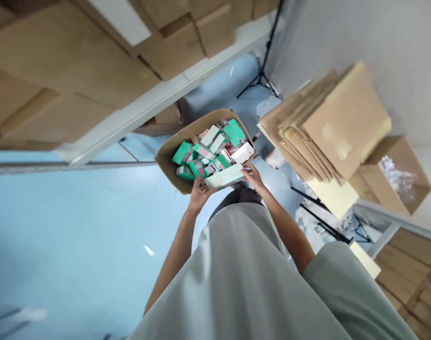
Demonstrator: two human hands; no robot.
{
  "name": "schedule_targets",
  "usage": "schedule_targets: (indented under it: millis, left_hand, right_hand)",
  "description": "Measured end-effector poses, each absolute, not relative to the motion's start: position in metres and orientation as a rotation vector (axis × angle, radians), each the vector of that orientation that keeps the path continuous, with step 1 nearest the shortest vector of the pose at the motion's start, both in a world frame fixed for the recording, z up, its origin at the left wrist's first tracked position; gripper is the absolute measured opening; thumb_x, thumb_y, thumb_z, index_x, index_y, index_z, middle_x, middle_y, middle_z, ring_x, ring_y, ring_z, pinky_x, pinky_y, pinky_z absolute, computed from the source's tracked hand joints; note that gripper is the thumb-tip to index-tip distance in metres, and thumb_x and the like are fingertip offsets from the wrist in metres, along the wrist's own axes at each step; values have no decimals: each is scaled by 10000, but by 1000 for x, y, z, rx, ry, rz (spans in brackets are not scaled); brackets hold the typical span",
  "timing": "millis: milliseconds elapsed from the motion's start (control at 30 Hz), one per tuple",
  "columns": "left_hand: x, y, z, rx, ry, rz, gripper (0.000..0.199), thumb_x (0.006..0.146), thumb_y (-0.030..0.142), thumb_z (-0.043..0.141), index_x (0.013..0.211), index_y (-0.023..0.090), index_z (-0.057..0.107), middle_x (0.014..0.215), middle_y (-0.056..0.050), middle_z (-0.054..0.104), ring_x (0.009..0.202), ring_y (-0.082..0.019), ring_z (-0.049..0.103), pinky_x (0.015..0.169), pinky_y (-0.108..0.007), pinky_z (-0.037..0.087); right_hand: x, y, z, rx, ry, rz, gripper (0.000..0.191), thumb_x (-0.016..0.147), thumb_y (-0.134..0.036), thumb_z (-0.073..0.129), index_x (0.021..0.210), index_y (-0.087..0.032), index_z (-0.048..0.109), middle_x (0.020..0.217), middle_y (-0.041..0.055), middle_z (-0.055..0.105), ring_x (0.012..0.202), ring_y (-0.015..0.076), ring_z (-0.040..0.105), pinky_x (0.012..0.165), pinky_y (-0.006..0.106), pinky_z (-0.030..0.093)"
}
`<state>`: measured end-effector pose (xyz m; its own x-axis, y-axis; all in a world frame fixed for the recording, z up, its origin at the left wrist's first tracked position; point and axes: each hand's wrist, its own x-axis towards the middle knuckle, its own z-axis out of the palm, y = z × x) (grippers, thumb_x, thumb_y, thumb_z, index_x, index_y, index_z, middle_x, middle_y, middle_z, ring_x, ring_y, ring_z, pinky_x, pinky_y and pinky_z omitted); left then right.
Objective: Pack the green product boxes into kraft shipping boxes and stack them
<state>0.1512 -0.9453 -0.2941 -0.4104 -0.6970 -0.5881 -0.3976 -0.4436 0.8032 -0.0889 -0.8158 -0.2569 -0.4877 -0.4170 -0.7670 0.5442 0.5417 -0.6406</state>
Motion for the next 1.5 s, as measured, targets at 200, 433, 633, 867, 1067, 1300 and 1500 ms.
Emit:
schedule_targets:
  millis: [200, 433, 633, 867, 1067, 1300, 1500]
  left_hand:
    - [59, -917, -224, 1163, -1819, -2337, 725, 718, 393, 905, 1386, 240, 669, 1398, -144, 767, 1366, -358, 714, 1204, -580, 561]
    - [-75, -748, -152, 332, -2452, -2523, 626, 771, 365, 812, 1388, 281, 747, 1597, -109, 681, 1598, -400, 531, 1250, -557, 522]
    - [-132, -530, -93, -546, -2461, -2762, 703, 806, 424, 808, 1474, 228, 719, 1586, -146, 693, 1533, -393, 603, 1288, -567, 485]
    - [-128, -353, -49, -1000, -2568, -2659, 646, 816, 538, 861, 1364, 219, 733, 1510, -162, 722, 1431, -363, 672, 1127, -471, 603]
    - [-138, -239, -22, -1365, -2682, -2479, 518, 806, 582, 889, 1165, 238, 742, 1328, -118, 778, 1317, -328, 710, 1113, -443, 584]
    - [-154, -103, 6, -1970, -2564, -2462, 577, 684, 601, 972, 1078, 234, 764, 1148, -86, 801, 1062, -284, 745, 999, -422, 611]
    - [-169, -17, 13, -2236, -2613, -2323, 562, 661, 620, 958, 1021, 219, 798, 1055, -80, 809, 817, -219, 679, 751, -349, 564]
  right_hand:
    - [-92, -674, -176, 506, 1731, -1638, 480, 744, -495, 854, 1125, -271, 666, 971, -22, 763, 850, 158, 724, 863, 323, 648]
    - [-26, -452, -101, 1067, 1618, -2209, 528, 764, -551, 890, 1149, -285, 645, 995, -36, 780, 824, 158, 748, 860, 309, 638]
    - [59, -295, -60, 1401, 1515, -2489, 526, 844, -661, 865, 1153, -291, 653, 1066, 4, 826, 900, 198, 810, 840, 320, 653]
    - [124, -218, -54, 1701, 1218, -2712, 431, 1006, -646, 727, 1230, -280, 690, 1049, 48, 865, 894, 226, 834, 866, 356, 678]
    - [124, -190, -65, 1903, 1029, -2840, 336, 964, -536, 782, 1097, -233, 726, 1038, 54, 847, 840, 203, 824, 876, 338, 688]
    - [87, -143, -49, 2157, 971, -2774, 324, 953, -513, 748, 1091, -223, 702, 951, 64, 827, 785, 228, 819, 787, 360, 684]
    - [63, -106, -29, 2349, 1186, -2629, 472, 978, -687, 715, 1204, -284, 619, 948, -3, 805, 817, 195, 804, 808, 333, 658]
